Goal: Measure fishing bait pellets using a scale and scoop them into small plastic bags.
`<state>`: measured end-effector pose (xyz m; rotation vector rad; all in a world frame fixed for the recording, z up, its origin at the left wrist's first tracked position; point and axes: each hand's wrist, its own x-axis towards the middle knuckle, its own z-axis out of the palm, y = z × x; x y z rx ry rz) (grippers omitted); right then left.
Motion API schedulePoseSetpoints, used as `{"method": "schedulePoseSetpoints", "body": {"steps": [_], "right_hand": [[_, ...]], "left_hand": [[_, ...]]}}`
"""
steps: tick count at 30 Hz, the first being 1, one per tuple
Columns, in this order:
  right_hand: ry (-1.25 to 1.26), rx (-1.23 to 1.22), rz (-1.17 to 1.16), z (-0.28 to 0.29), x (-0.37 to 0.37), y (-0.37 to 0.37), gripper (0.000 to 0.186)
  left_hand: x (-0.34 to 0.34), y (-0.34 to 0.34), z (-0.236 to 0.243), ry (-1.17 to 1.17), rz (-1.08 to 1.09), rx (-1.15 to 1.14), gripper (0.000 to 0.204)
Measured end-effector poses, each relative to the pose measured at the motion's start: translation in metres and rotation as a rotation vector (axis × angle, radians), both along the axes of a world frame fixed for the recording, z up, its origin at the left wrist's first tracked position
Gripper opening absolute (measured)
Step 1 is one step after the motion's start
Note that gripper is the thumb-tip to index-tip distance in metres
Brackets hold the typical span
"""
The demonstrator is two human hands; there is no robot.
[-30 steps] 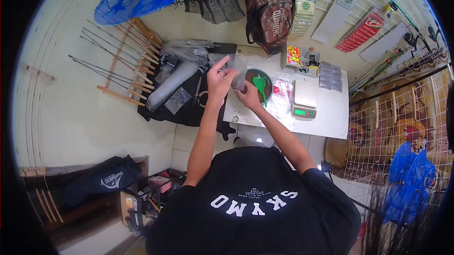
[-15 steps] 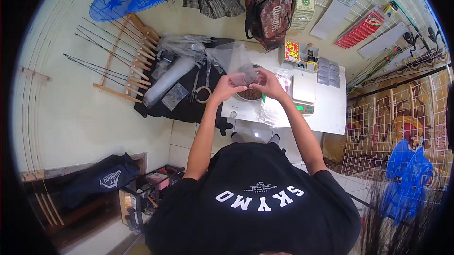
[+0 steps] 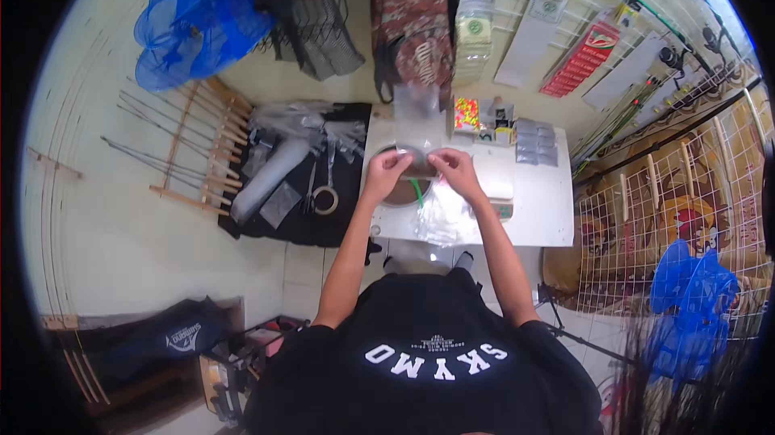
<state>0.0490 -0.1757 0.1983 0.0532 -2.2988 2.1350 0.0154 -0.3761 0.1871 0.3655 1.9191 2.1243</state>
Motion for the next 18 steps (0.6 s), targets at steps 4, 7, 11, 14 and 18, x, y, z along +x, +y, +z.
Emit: {"method": "schedulePoseSetpoints", "body": {"steps": [4, 7, 11, 14, 18], "right_hand": [[0.070, 0.024, -0.019, 0.006, 0.007, 0.026, 0.022], [0.070, -0.064, 0.001, -0.003, 0.003, 0.053, 0.023], [0.046, -0.020, 0.068, -0.007, 0.008, 0.089, 0.024], [0.017, -0.015, 0.063, -0.014, 0.011, 0.114, 0.024], [0.027, 0.023, 0.086, -0.026, 0.016, 0.148, 0.024]], "left_hand": [[0.008, 0.035, -0.004, -0.049, -0.001, 0.035, 0.024], [0.007, 0.063, 0.008, -0.047, 0.011, 0.073, 0.026], [-0.004, 0.094, 0.018, -0.019, 0.049, 0.095, 0.029], [-0.007, 0.118, 0.018, -0.017, 0.047, 0.141, 0.027], [-0.002, 0.149, 0.018, -0.066, 0.098, 0.179, 0.024]]}}
